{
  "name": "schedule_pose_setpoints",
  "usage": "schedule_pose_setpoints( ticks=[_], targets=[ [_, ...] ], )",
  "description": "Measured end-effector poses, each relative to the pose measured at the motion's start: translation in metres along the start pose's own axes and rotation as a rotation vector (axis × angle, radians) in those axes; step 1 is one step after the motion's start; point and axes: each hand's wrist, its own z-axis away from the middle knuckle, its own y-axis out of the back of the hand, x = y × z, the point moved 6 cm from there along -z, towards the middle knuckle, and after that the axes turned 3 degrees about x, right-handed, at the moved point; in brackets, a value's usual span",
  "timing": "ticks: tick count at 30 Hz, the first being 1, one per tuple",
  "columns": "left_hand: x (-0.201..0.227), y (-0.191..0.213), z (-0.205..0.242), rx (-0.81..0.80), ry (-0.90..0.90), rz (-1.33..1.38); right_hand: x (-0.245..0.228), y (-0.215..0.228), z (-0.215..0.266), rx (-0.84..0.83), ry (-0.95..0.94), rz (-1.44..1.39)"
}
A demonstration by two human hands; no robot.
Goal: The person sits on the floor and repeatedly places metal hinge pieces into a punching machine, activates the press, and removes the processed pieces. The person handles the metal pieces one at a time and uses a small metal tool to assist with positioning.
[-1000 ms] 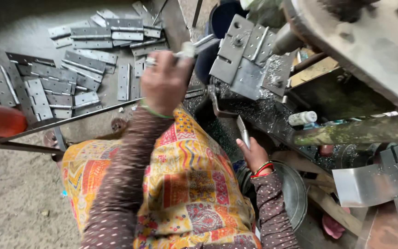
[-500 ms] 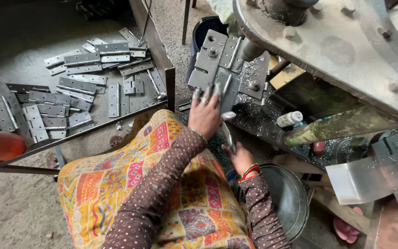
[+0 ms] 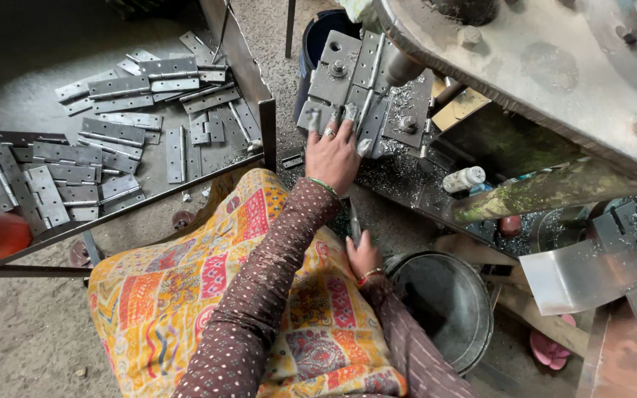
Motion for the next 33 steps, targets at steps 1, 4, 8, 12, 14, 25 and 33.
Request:
schedule_pose_setpoints(
  ticks=[1, 4, 8, 12, 14, 25, 33],
  targets=[
    [0.002, 0.004, 0.000, 0.050, -0.030, 0.015, 0.009, -0.009, -0.005, 0.025, -0.038, 0.042],
    [0.000, 0.017, 0.008, 0.134, -0.095, 0.008, 0.008, -0.029, -0.001, 0.085, 0.045, -0.013],
    [0.002, 0.015, 0.010, 0.108, -0.090, -0.025, 0.003, 0.003, -0.008, 0.007, 0.063, 0.001],
    [0.002, -0.013, -0.001, -0.033, -0.055, -0.059, -0.010, 0.058, -0.009, -0.074, 0.099, 0.097],
    [0.003, -0.022, -0.014, 0.008, -0.042, -0.086, -0.013, 0.066, -0.002, -0.084, 0.102, 0.047],
    [-0.001, -0.011, -0.012, 0.033, -0.044, -0.040, 0.009, -0.015, 0.000, 0.083, 0.068, -0.050],
    [0.004, -0.028, -0.045, 0.023, -0.027, -0.006, -0.037, 0.090, 0.008, -0.210, -0.094, -0.052]
  ],
)
